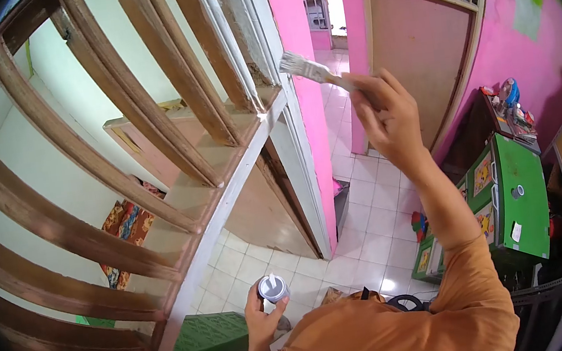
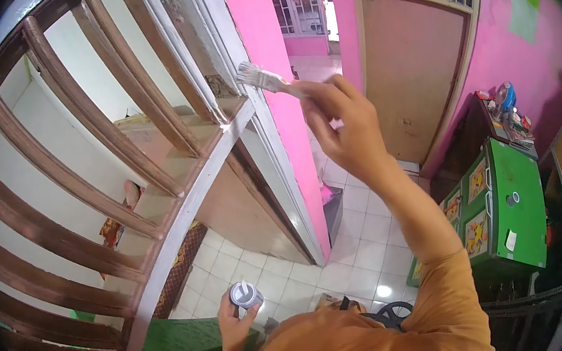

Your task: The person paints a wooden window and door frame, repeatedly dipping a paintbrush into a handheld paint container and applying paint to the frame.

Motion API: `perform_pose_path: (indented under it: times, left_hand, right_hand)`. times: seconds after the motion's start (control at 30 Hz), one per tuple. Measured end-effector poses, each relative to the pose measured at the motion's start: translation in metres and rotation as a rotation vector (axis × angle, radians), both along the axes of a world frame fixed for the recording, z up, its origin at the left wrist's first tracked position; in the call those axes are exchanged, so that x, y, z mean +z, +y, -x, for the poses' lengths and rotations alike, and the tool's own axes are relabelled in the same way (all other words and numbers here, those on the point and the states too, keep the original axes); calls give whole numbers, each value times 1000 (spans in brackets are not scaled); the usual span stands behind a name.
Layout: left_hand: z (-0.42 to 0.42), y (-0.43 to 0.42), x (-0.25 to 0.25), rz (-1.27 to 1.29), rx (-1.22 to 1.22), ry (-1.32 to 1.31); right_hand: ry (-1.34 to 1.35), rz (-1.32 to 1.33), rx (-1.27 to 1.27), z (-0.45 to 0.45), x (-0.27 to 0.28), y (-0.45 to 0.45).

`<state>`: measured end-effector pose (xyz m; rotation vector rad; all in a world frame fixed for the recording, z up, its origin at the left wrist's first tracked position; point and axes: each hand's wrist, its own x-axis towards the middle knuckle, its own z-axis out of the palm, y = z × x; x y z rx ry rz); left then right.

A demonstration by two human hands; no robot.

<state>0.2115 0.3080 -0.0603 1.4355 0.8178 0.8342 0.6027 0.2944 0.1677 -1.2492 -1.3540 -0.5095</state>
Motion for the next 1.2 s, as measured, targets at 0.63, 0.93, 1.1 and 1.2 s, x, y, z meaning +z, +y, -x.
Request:
perform_pose_path:
  times: [0.63, 0.93, 1.1, 1.2]
  left_hand:
    - [-44, 4, 12, 2, -79, 85]
    - [-55, 6, 9, 28, -102, 64]
    - [-51, 3, 2, 32, -70, 39]
    - [-43, 2, -4, 26, -31, 30]
  right_hand:
    - [1052, 177, 321, 57, -191, -71]
    - [942, 287, 324, 58, -212, -76]
    - [983, 325, 364, 64, -218, -77]
    - [737, 222, 278, 64, -226, -72]
